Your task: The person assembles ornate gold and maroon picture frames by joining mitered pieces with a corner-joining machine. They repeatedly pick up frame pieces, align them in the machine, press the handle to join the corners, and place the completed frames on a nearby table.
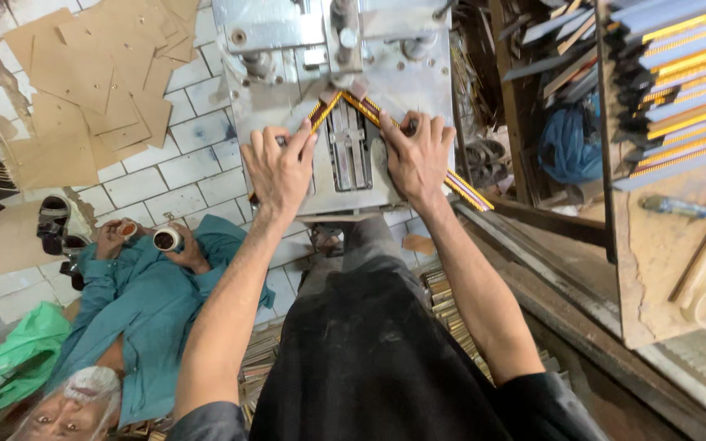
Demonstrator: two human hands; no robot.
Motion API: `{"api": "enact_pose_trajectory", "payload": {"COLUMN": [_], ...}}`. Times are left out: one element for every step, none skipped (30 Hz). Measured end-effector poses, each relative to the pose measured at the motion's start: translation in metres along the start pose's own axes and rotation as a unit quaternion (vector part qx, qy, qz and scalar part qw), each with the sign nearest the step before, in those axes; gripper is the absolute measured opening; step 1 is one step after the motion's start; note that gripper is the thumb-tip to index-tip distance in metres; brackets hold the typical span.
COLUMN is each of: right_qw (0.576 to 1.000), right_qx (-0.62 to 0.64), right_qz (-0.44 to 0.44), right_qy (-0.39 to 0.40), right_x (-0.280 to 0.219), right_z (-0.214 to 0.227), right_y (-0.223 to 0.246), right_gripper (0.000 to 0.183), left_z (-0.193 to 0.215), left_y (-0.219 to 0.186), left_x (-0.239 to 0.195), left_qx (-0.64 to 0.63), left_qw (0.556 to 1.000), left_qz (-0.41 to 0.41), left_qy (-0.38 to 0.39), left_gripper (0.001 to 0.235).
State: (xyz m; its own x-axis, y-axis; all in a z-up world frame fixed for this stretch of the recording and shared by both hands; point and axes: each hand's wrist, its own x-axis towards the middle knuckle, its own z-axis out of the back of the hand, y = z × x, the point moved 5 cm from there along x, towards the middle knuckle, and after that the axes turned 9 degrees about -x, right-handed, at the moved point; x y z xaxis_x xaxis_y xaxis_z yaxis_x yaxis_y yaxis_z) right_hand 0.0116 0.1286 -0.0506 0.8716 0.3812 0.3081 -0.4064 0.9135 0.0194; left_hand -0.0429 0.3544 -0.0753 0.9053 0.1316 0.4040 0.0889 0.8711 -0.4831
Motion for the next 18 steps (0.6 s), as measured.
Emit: {"api": "enact_pose_trajectory", "payload": {"right_qw": [1.0, 1.0, 1.0, 1.0, 1.0, 1.0, 1.0, 1.0, 1.0, 1.0, 1.0, 1.0, 1.0, 1.0, 0.999, 0.998, 0.997, 0.994], "right_qx": [0.0, -0.006, -0.012, -0.021, -0.018, -0.018, -0.018, -0.019, -0.02, -0.021, -0.016, -0.01, -0.004, 0.008, 0.021, 0.033, 0.066, 0.099], "right_qz": [0.003, 0.001, 0.0, -0.004, -0.007, -0.007, -0.007, -0.006, -0.005, 0.001, 0.003, -0.002, -0.007, 0.009, 0.025, 0.04, 0.041, 0.039], "right_qy": [-0.006, -0.006, -0.005, -0.005, 0.0, 0.001, 0.002, 0.005, 0.007, 0.008, 0.001, 0.004, 0.008, 0.015, 0.023, 0.023, 0.022, 0.02], "right_x": [0.006, 0.008, 0.008, 0.003, -0.002, -0.003, -0.003, -0.001, 0.002, 0.011, 0.019, 0.015, 0.008, 0.003, -0.004, -0.007, -0.011, -0.022], "right_z": [0.001, 0.0, 0.0, 0.0, 0.0, 0.001, 0.003, 0.004, 0.004, 0.002, 0.001, 0.0, 0.0, 0.001, 0.006, 0.013, 0.022, 0.034], "right_y": [0.0, 0.001, 0.002, 0.001, 0.001, -0.001, -0.001, 0.0, 0.002, 0.004, 0.004, 0.007, 0.008, 0.004, -0.002, -0.007, -0.013, -0.021], "right_gripper": [0.034, 0.035, 0.035, 0.036, 0.036, 0.037, 0.037, 0.037, 0.037, 0.037, 0.038, 0.039, 0.04, 0.043, 0.047, 0.051, 0.06, 0.07], "left_z": [0.0, 0.001, 0.002, 0.002, 0.002, 0.001, 0.001, 0.002, 0.001, -0.002, -0.006, -0.008, -0.01, -0.014, -0.015, -0.01, 0.004, 0.02], "left_y": [0.0, 0.001, 0.001, -0.001, -0.003, -0.006, -0.007, -0.006, -0.002, 0.001, 0.006, 0.009, 0.01, 0.008, 0.004, 0.0, -0.005, -0.011], "left_x": [0.004, 0.005, 0.005, 0.004, 0.002, 0.004, 0.005, 0.007, 0.009, 0.012, 0.014, 0.004, -0.006, -0.01, -0.013, -0.01, -0.011, -0.015], "left_qx": [0.002, 0.004, 0.006, 0.011, 0.016, 0.021, 0.018, 0.019, 0.02, 0.019, 0.017, 0.013, 0.009, 0.0, -0.008, -0.007, -0.006, -0.007], "left_qw": [1.0, 1.0, 1.0, 1.0, 1.0, 1.0, 1.0, 1.0, 1.0, 1.0, 1.0, 1.0, 1.0, 1.0, 1.0, 1.0, 1.0, 0.999], "left_qz": [-0.002, -0.006, -0.01, -0.009, -0.008, -0.007, -0.009, -0.009, -0.009, -0.007, -0.006, -0.003, 0.004, 0.007, 0.009, 0.001, -0.006, -0.017], "left_qy": [0.002, 0.007, 0.013, 0.016, 0.019, 0.017, 0.018, 0.016, 0.014, 0.012, 0.01, 0.02, 0.015, 0.008, 0.001, -0.012, -0.025, -0.035], "left_gripper": [0.027, 0.027, 0.027, 0.027, 0.028, 0.028, 0.028, 0.027, 0.027, 0.025, 0.024, 0.023, 0.024, 0.025, 0.026, 0.026, 0.026, 0.025]}}
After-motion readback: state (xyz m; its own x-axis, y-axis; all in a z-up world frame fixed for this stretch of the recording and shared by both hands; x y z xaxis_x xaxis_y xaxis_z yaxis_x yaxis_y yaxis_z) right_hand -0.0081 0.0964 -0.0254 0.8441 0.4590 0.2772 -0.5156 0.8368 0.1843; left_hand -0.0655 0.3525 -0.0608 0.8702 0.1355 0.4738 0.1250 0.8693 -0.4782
